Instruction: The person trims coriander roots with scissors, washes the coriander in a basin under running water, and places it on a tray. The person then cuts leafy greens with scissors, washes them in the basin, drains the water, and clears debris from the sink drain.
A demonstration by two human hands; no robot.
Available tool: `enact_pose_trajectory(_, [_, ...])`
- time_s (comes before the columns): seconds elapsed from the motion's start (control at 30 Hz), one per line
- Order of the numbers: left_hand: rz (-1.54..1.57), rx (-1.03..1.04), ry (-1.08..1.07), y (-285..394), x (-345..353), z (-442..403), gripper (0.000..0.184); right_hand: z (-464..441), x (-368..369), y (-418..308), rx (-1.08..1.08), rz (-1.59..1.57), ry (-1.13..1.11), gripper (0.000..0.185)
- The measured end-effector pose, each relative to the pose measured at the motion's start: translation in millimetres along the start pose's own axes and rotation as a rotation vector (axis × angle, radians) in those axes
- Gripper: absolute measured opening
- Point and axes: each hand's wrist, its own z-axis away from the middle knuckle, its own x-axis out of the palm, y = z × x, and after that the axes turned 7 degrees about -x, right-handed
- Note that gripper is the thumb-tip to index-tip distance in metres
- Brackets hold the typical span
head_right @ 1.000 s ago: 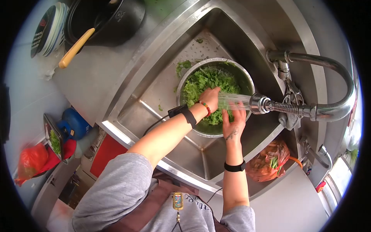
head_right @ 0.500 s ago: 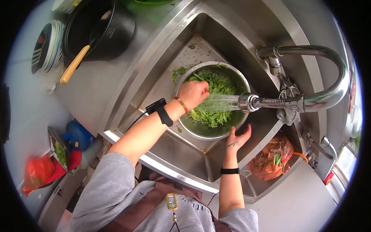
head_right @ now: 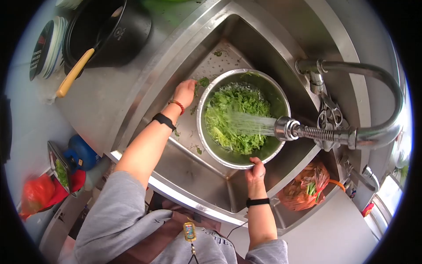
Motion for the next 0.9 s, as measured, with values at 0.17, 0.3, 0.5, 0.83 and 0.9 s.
enact_pose_trajectory(0.17, [-0.695,0.417,0.325,-33,32,-13,0.066,16,-9,-31,-0.049,0.055,0.052,0.032])
enact_pose_trajectory(0.3, [-0.546,0.4,0.024,-9,64,8,0.066,39,-1,-34,-0.113,0.047,0.035,0.04])
enact_pose_trajectory(0.5, [-0.944,0.865,-0.045,-7,68,-12,0.06,67,-19,-46,-0.061,0.01,0.092,0.036])
enact_pose_trajectory(0.83, [-0.693,0.669,-0.095,54,106,-56,0.054,85,-25,-35,-0.108,-0.066,0.114,0.041])
enact_pose_trajectory(0.9, [-0.737,0.599,-0.309,57,89,-4,0.052,85,-25,-36,-0.118,-0.066,0.101,0.038])
